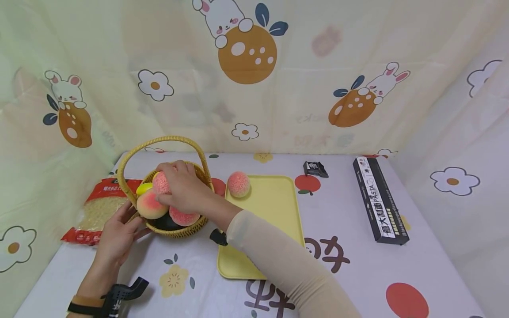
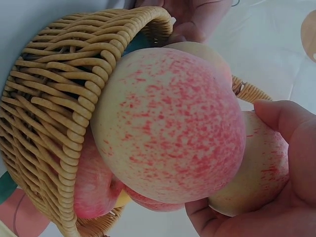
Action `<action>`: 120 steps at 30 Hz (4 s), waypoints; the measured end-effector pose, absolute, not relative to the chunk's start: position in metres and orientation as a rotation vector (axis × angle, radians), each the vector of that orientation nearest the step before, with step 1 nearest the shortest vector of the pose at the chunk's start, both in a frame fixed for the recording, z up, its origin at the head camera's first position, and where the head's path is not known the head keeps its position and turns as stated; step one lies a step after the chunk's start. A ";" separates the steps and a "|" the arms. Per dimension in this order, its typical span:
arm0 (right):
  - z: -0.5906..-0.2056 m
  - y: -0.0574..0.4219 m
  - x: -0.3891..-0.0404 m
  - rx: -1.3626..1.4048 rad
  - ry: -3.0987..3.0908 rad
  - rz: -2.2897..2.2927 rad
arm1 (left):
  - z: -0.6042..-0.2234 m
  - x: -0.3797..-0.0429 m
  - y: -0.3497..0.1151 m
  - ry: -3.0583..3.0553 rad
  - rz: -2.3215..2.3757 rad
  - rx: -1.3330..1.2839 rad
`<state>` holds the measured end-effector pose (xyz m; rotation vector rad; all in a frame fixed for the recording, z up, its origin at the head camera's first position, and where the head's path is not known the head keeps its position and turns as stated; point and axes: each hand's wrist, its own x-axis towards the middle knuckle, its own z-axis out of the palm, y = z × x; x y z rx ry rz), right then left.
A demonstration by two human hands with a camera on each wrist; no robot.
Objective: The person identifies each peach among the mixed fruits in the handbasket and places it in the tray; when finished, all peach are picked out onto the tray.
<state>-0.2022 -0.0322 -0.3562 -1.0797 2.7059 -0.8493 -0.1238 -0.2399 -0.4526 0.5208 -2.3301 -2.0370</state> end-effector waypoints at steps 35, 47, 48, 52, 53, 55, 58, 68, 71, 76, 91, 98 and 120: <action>-0.345 0.028 -0.191 -1.008 2.528 -1.214 | -0.452 -0.123 -0.238 -2.294 -2.064 0.541; -0.353 0.061 -0.187 -0.915 2.534 -1.293 | -0.454 -0.122 -0.237 -2.304 -2.048 0.553; -0.353 0.064 -0.187 -0.907 2.535 -1.304 | -0.454 -0.122 -0.238 -2.303 -2.050 0.548; -0.356 0.075 -0.189 -0.866 2.530 -1.343 | -0.453 -0.123 -0.238 -2.313 -2.043 0.535; -0.357 0.077 -0.190 -0.855 2.528 -1.351 | -0.453 -0.123 -0.238 -2.317 -2.038 0.532; -0.359 0.082 -0.191 -0.833 2.530 -1.360 | -0.453 -0.123 -0.239 -2.322 -2.031 0.532; -0.364 0.090 -0.192 -0.794 2.539 -1.361 | -0.453 -0.123 -0.238 -2.323 -2.023 0.535; -0.388 0.118 -0.199 -0.668 2.608 -1.331 | -0.454 -0.123 -0.238 -2.329 -2.015 0.560; -0.394 0.127 -0.203 -0.638 2.635 -1.317 | -0.454 -0.123 -0.238 -2.329 -2.008 0.564; -0.401 0.143 -0.215 -0.579 2.683 -1.298 | -0.454 -0.123 -0.238 -2.323 -2.015 0.562; -0.425 0.164 -0.260 -0.376 2.753 -1.190 | -0.453 -0.122 -0.238 -2.330 -2.013 0.563; -0.431 0.164 -0.271 -0.352 2.765 -1.113 | -0.454 -0.123 -0.238 -2.328 -2.014 0.544; -0.446 0.170 -0.280 -0.302 2.826 -0.963 | -0.454 -0.123 -0.238 -2.343 -2.000 0.551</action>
